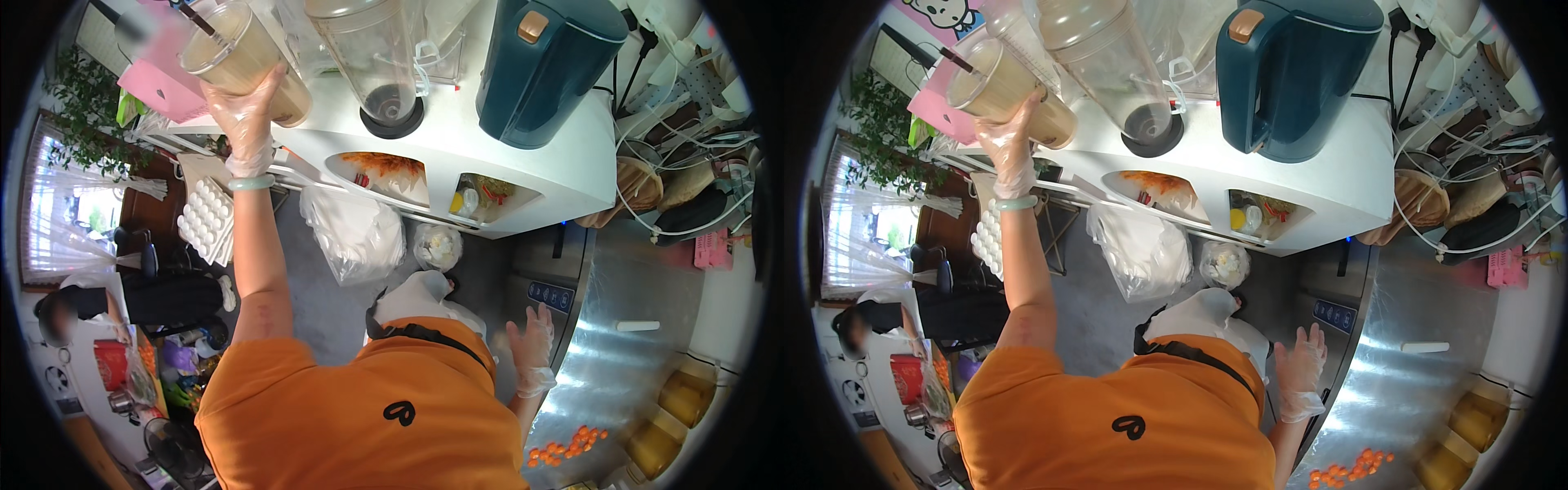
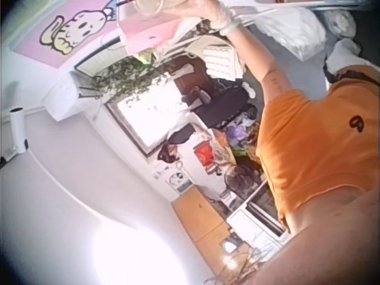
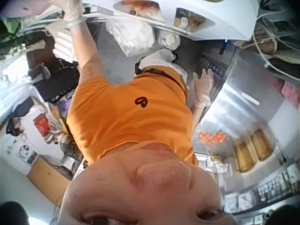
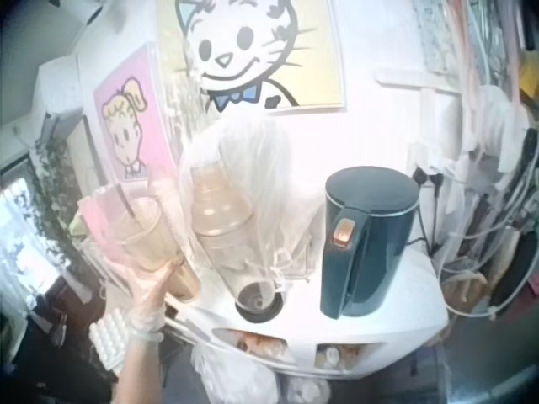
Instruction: The person organizes orange sphere-shaped ingredients on a metal counter by hand and moves them onto a tray. The person wipes the metal counter by hand and then retrieves a purple cloth from a shelf, placing it over a tray of pastries.
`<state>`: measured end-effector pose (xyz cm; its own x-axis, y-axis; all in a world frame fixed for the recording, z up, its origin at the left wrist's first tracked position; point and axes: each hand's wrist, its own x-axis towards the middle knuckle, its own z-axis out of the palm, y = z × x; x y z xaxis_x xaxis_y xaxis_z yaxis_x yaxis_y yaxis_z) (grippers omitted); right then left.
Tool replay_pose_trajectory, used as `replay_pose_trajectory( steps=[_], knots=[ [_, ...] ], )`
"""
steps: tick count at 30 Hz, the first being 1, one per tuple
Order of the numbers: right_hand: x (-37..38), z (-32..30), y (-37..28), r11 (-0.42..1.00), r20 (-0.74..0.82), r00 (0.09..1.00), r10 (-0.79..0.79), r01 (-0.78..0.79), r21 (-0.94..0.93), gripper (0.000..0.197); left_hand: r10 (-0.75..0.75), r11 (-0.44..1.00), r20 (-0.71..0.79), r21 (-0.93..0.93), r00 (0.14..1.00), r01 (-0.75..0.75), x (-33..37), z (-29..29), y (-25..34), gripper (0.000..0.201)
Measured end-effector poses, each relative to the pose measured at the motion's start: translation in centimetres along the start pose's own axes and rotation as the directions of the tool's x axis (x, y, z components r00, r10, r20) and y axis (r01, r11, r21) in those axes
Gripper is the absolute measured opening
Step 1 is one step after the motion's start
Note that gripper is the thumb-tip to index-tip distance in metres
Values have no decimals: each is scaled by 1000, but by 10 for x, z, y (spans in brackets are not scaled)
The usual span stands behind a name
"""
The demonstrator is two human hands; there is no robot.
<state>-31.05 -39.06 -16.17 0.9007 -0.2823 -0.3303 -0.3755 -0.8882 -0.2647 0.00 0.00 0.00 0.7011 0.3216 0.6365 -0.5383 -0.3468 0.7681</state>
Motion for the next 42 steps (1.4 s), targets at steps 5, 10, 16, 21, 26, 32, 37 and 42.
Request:
replay_pose_trajectory(
  steps=[5,10,16,21,26,32,37,42],
  knots=[
    [-8,14,0,999,-9,999,48,-48,-1,52,102,995,-59,17,993,-101,20,9,-32,71],
    [-13,9,6,997,-17,997,79,-79,-3,51,37,999,-92,-31,995,-40,21,17,-65,72],
    [-3,1,-8,997,-17,997,79,-78,29,50,-20,989,107,-141,994,35,26,4,-75,29],
    [-13,-1,-1,994,-22,994,104,-104,14,51,-158,977,194,-109,968,182,15,-5,-74,34],
    [-46,7,16,981,-158,971,181,-168,95,53,-88,994,-205,48,975,99,-52,18,31,76],
    [-130,25,63,899,-203,886,417,-368,238,59,197,974,1,-112,980,-195,-147,106,108,60],
    [-238,55,105,732,-288,685,669,-540,416,63,554,816,291,-374,780,-440,-249,190,211,51],
    [-336,110,137,520,-328,406,853,-612,596,71,688,692,541,-689,483,-213,-398,220,321,50]
  ],
)
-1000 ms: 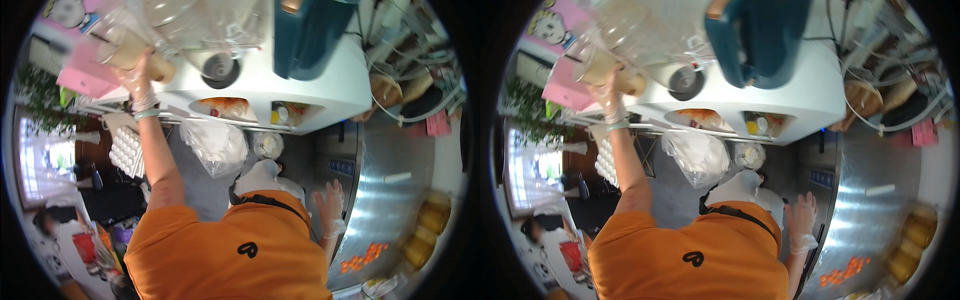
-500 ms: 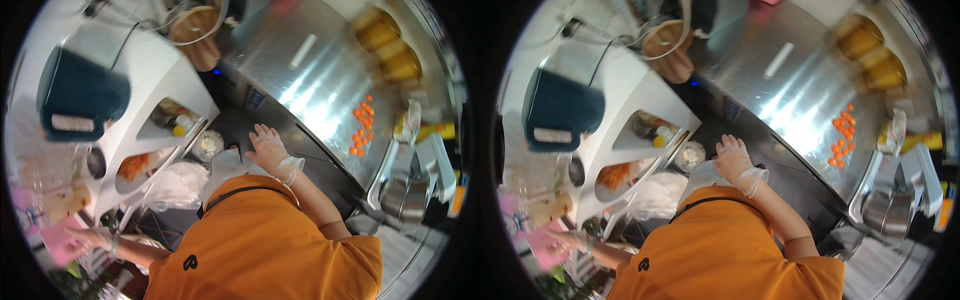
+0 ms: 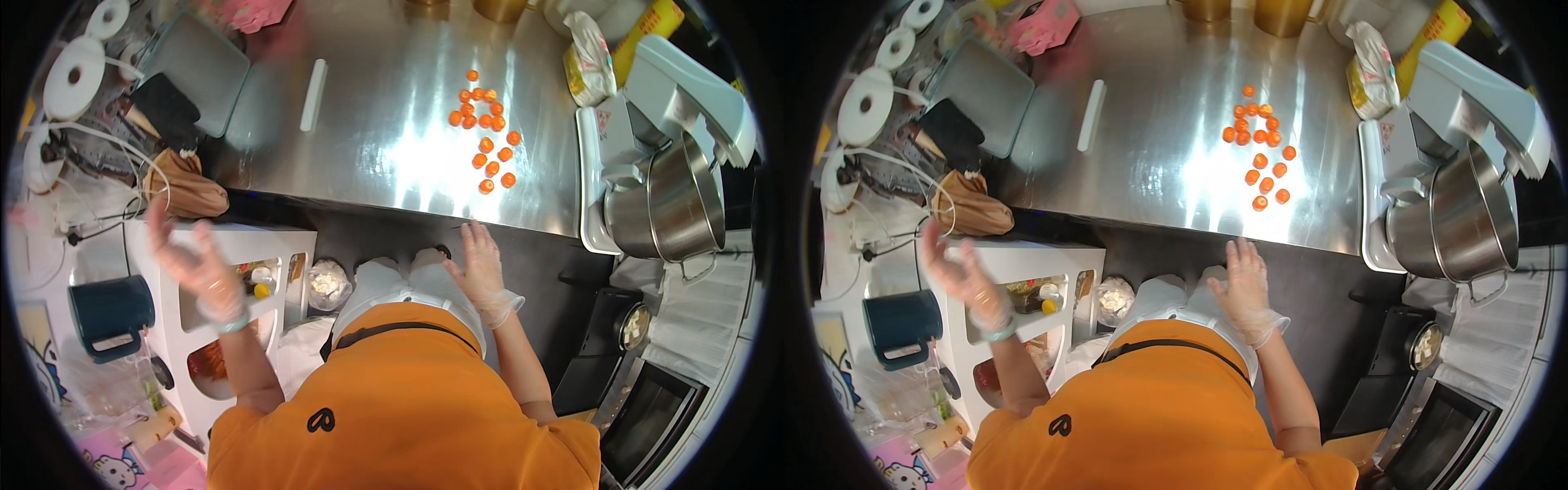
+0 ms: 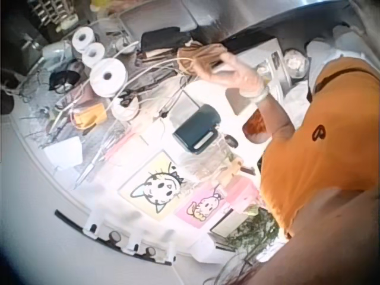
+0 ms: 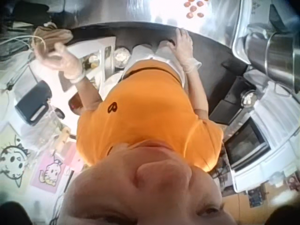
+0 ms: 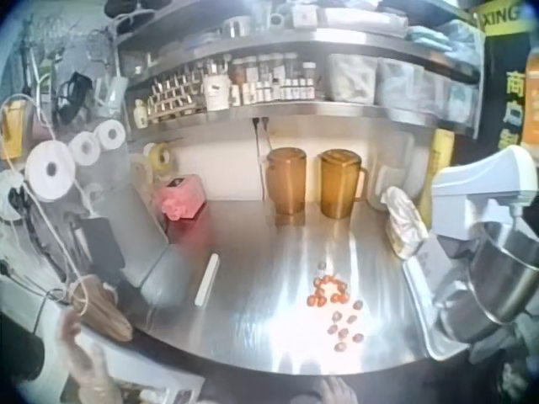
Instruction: The person organizes orange sphere-shaped ingredients on a metal counter by hand and moves them onto a tray. The person wipes the metal counter by hand and then retrieves a purple cloth from a shelf, placing it over a tray of pastries.
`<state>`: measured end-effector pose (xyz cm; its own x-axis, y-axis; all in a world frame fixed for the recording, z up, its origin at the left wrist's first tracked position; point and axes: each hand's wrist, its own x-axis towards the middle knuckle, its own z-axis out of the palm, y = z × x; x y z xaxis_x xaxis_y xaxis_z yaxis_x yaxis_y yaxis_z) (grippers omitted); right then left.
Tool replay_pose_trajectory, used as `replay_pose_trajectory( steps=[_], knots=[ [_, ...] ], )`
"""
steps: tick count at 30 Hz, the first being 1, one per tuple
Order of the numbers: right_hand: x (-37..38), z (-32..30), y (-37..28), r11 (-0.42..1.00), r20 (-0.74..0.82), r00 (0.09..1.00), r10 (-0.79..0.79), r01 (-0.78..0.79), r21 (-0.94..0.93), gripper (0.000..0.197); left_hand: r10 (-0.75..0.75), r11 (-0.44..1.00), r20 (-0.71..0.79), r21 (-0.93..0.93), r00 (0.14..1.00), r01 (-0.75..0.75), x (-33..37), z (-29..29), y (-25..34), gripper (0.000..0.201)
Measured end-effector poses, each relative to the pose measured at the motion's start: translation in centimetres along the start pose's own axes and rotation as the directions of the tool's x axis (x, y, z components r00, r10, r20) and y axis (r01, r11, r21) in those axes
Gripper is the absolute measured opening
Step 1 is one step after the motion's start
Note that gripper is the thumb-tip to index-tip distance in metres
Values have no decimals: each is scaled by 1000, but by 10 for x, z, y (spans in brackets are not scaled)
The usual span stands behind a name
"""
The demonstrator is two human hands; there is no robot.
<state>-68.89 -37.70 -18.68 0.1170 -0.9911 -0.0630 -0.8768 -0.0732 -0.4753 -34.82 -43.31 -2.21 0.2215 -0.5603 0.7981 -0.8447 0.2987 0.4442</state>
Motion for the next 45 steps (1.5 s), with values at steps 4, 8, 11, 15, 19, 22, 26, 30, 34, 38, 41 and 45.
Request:
replay_pose_trajectory(
  steps=[4,8,11,15,19,22,26,30,34,38,41,45],
  knots=[
    [-12,-13,50,981,-99,986,134,-118,156,75,247,960,546,-248,800,-127,-21,107,69,49],
    [-4,-20,75,956,-135,975,176,-137,258,82,448,893,790,-420,420,-163,-57,201,109,50],
    [15,-16,85,958,-207,960,186,-131,256,92,565,824,783,-517,261,-233,-87,261,119,53],
    [56,-2,94,963,-263,938,228,-177,204,104,570,784,817,-508,89,-357,-106,328,122,64],
    [91,20,106,943,-283,901,330,-302,138,110,559,767,829,-502,31,-399,-119,374,120,73],
    [112,35,107,919,-297,870,394,-377,115,112,595,750,804,-558,-5,-355,-125,396,109,76],
    [129,47,109,906,-348,838,421,-407,118,108,663,717,748,-649,-39,-253,-123,415,102,72],
    [143,50,111,908,-417,809,414,-399,127,100,701,701,713,-684,12,-202,-123,424,93,58],
    [154,52,110,908,-460,789,407,-404,111,82,700,711,712,-692,46,-125,-126,431,78,52],
    [168,54,108,874,-466,763,449,-483,53,70,679,734,732,-675,61,-77,-123,425,79,50],
    [173,52,108,862,-464,777,427,-504,-50,68,667,741,743,-655,54,-144,-125,427,78,51],
    [178,44,112,847,-443,790,424,-518,-114,65,628,762,778,-621,-21,-181,-126,434,79,48]
  ],
)
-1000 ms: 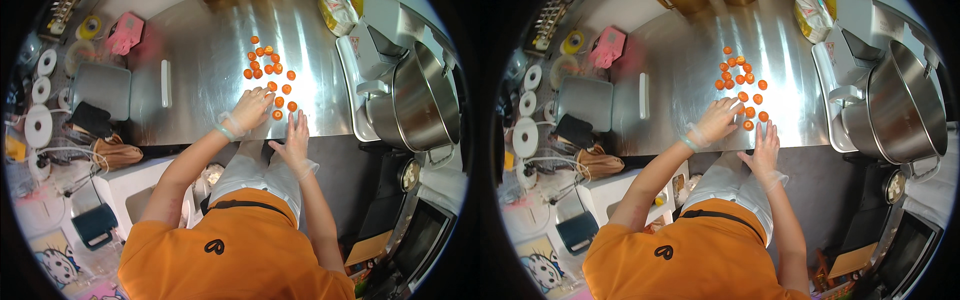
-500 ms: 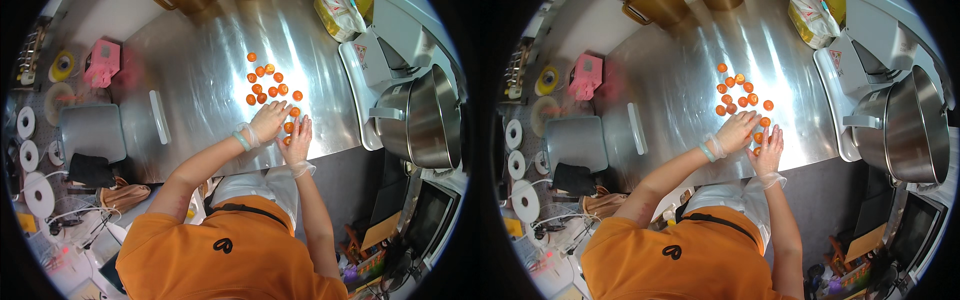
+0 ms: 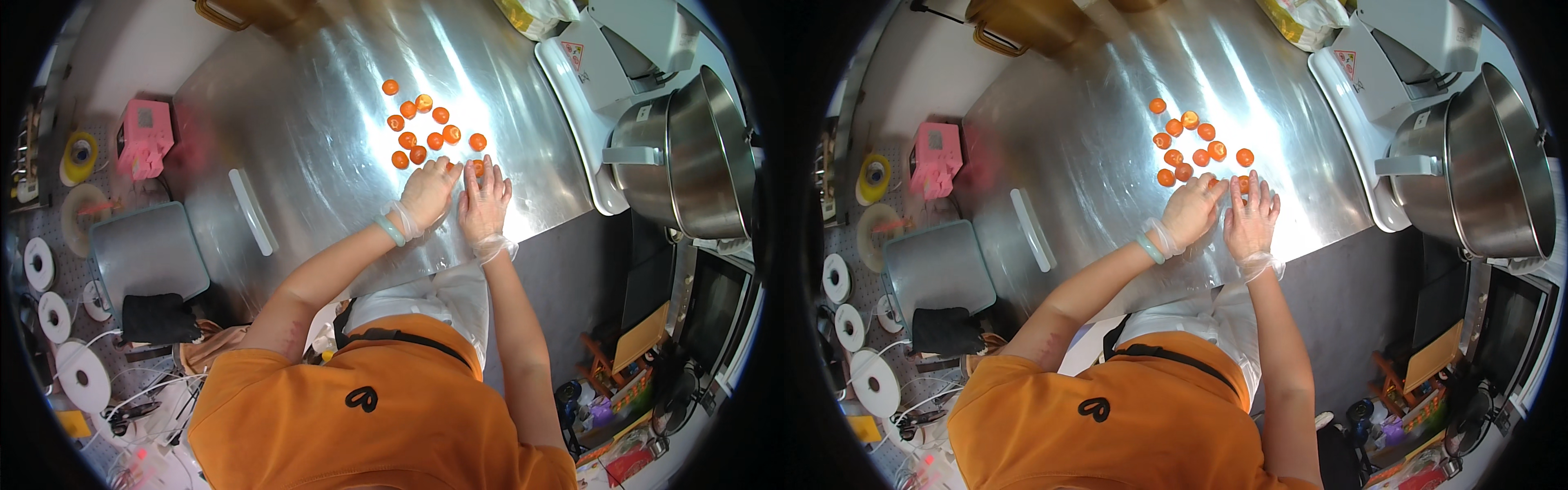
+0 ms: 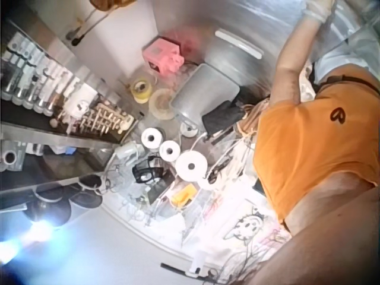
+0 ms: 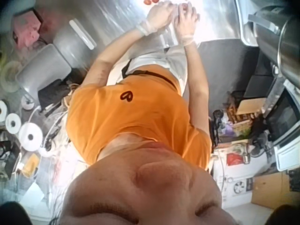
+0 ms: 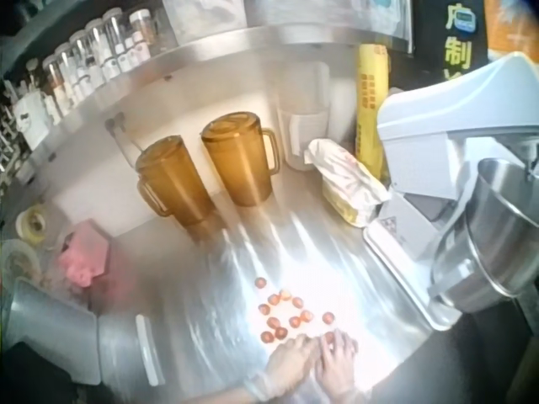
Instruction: The person organizes orange sphere-shaped ingredients on a metal counter by hand and moves them onto a tray. The person wipes the metal counter by hand and then retrieves a purple cloth from a shelf, placing it over a tray of pastries.
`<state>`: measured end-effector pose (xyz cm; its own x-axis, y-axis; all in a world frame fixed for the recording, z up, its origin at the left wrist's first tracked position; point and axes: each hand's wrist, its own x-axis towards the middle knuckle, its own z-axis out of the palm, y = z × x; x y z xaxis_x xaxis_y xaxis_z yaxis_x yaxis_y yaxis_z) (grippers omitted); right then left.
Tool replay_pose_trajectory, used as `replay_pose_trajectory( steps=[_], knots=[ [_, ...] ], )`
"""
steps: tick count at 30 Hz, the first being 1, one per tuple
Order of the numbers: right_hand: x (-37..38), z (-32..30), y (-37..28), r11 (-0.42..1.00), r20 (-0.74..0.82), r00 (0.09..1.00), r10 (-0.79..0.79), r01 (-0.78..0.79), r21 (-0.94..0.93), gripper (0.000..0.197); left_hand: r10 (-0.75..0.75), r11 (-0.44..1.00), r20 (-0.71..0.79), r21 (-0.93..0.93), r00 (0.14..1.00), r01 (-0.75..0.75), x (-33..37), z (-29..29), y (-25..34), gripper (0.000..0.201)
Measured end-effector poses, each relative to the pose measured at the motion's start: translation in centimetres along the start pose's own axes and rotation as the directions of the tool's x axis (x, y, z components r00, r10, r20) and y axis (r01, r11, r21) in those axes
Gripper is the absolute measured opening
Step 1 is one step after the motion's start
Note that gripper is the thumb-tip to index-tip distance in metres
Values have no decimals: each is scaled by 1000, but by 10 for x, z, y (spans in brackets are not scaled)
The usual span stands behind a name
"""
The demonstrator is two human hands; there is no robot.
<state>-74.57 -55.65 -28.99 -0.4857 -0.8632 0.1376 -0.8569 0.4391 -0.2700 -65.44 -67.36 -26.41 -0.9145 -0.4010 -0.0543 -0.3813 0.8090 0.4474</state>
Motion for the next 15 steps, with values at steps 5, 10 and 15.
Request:
replay_pose_trajectory(
  steps=[5,10,15],
  knots=[
    [0,7,8,999,-6,999,-38,38,6,63,-93,990,51,108,994,87,-4,-4,6,42],
    [3,7,-1,1000,-73,997,-31,31,0,60,-64,995,-117,73,991,72,-12,8,0,35],
    [-10,11,4,994,-9,996,-93,92,-55,59,-147,981,-129,-148,981,127,-11,5,-7,31]
  ],
)
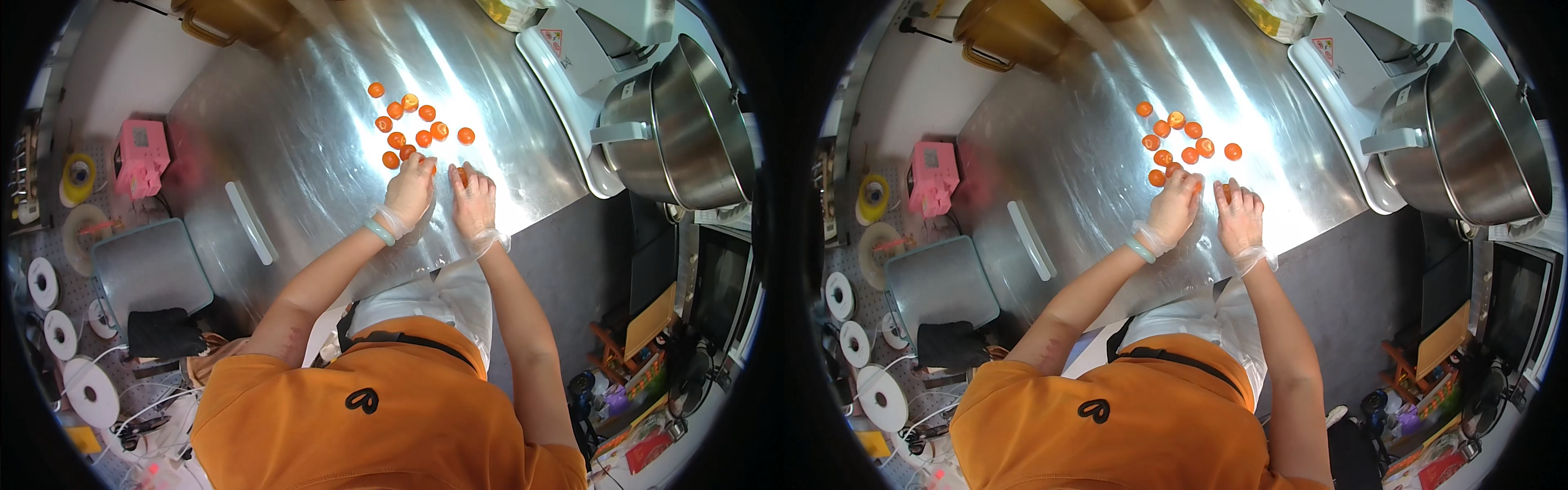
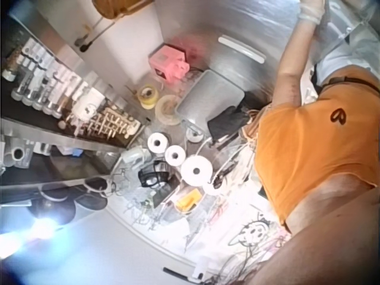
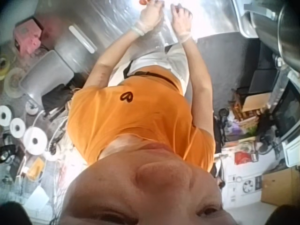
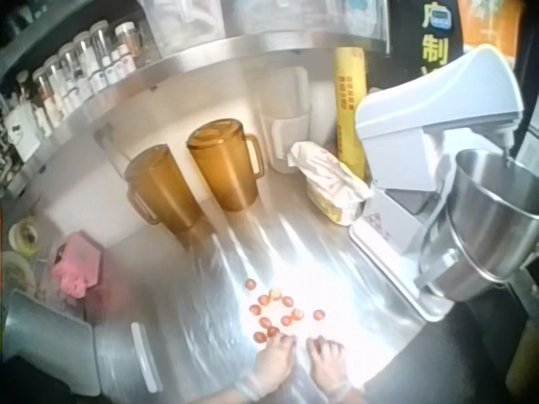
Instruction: The person organizes orange sphere-shaped ingredients on a metal counter by hand and moves them onto a tray. The person wipes the metal counter by hand and then retrieves a purple cloth from a shelf, placing it over a tray of pastries.
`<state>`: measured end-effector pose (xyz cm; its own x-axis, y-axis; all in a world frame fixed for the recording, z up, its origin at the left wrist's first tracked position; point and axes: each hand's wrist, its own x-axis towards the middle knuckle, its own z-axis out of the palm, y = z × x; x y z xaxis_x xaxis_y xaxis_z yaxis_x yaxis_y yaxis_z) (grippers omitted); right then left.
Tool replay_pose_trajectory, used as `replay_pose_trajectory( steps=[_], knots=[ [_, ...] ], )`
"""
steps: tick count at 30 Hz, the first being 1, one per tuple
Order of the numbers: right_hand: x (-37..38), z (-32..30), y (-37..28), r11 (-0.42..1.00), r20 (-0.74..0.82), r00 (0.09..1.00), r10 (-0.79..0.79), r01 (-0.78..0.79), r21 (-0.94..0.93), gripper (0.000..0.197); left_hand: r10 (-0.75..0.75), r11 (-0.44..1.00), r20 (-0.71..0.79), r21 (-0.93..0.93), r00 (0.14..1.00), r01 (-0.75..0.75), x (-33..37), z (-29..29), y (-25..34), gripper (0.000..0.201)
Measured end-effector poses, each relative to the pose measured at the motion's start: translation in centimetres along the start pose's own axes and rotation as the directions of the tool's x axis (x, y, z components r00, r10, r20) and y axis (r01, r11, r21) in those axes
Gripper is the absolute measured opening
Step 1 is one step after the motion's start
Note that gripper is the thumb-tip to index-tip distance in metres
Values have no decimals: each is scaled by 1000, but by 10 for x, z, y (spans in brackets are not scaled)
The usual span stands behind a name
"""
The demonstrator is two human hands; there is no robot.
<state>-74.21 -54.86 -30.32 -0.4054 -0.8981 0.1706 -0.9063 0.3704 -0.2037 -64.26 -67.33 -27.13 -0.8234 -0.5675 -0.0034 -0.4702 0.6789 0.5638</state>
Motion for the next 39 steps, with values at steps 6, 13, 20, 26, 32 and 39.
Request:
replay_pose_trajectory(
  steps=[6,13,20,26,32,39],
  knots=[
    [-5,-11,-4,998,-78,995,57,-56,14,52,-410,315,418,-769,811,556,-9,0,-5,28],
    [3,6,7,1000,-63,998,-8,7,-15,50,-133,-427,681,-695,720,578,-14,-4,-27,27],
    [22,4,11,999,-99,995,24,-21,38,44,-218,-365,689,-715,692,597,-9,-8,-19,27],
    [5,6,16,989,-105,989,-104,114,96,44,-240,-346,639,-760,731,550,-9,-1,-14,27],
    [-6,-7,12,986,-92,993,69,-54,160,66,-398,-10,416,-893,818,450,6,5,0,26],
    [1,11,10,983,-195,974,113,-81,165,49,-424,232,345,-852,837,469,22,13,18,27]
  ],
)
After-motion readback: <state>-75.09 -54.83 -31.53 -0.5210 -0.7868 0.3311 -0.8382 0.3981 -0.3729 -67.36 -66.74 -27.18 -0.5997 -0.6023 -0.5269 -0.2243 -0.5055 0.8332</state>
